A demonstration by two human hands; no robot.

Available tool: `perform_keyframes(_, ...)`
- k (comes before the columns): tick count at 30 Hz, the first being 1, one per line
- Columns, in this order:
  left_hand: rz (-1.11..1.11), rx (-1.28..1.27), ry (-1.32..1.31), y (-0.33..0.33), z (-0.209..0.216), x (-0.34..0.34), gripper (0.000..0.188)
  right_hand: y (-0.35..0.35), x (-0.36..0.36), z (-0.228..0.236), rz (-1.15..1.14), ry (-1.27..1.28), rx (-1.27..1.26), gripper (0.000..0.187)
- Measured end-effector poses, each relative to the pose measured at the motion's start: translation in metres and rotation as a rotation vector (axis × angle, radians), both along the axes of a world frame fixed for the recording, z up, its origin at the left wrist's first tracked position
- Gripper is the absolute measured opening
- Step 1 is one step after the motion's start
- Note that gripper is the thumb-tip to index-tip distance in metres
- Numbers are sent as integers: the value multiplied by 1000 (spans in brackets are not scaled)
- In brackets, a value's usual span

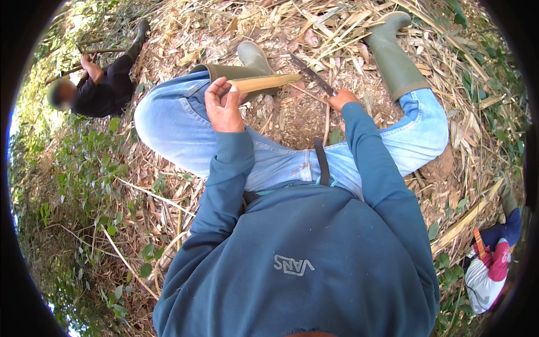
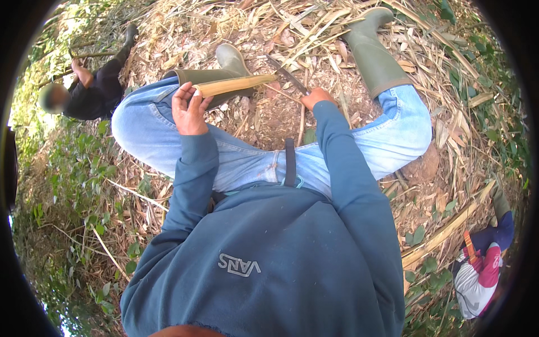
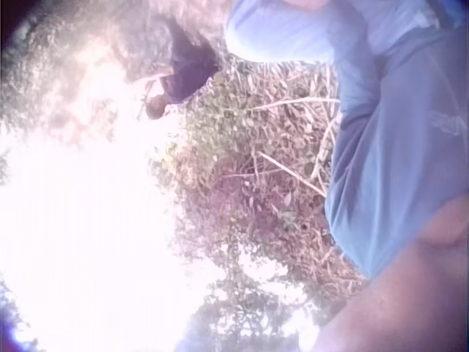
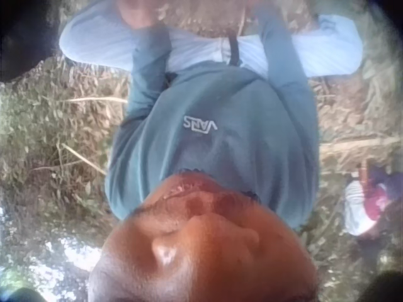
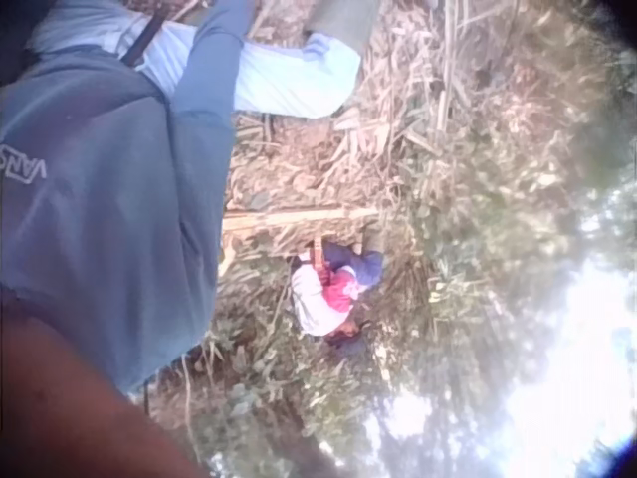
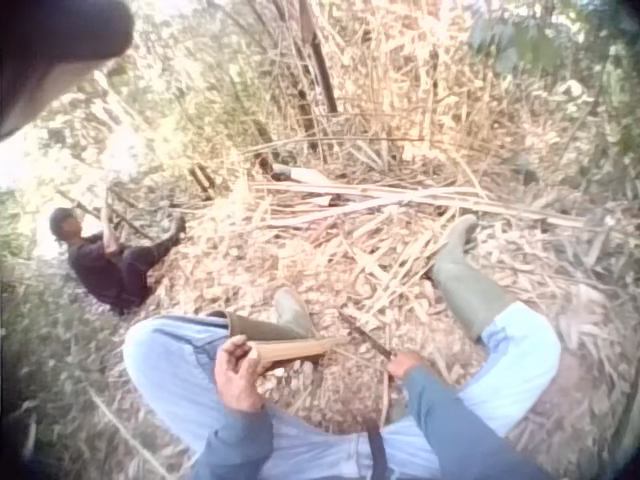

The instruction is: The person sits on the ground and uses a large knife to scrape and sharpen a wooden stick. They repeatedly draw the blade along the stick's surface to remove shavings and refine its shape.

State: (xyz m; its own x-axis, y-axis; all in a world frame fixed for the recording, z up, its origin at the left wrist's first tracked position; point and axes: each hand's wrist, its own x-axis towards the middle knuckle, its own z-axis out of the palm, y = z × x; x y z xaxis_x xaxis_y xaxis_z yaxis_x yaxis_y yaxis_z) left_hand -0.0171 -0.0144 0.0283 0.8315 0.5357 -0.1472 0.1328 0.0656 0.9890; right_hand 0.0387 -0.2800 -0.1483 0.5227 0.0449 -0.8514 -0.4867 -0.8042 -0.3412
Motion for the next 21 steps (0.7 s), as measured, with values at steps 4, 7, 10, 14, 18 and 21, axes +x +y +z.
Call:
perform_keyframes(4, -109, -43, 0, -1, 3, -9, 39, 2, -19, 36, -7, -303, 66, 42)
perform_keyframes(7, -154, -125, -3, -11, 9, -12, 39, 14, -33, 91, -41, -556, 225, 40)
perform_keyframes(10, -175, -176, -1, -23, 15, -17, 39, 36, -50, 149, -163, -591, 489, 31)
perform_keyframes(14, -207, -175, -42, -40, 16, -20, 35, 52, -61, 171, -150, -868, 705, 17)
perform_keyframes(18, -172, -220, -75, -48, 21, -25, 32, 56, -64, 169, -103, -903, 693, 17)
perform_keyframes(21, -188, -214, -80, -43, 14, -30, 41, 55, -65, 168, -75, -890, 699, 19)
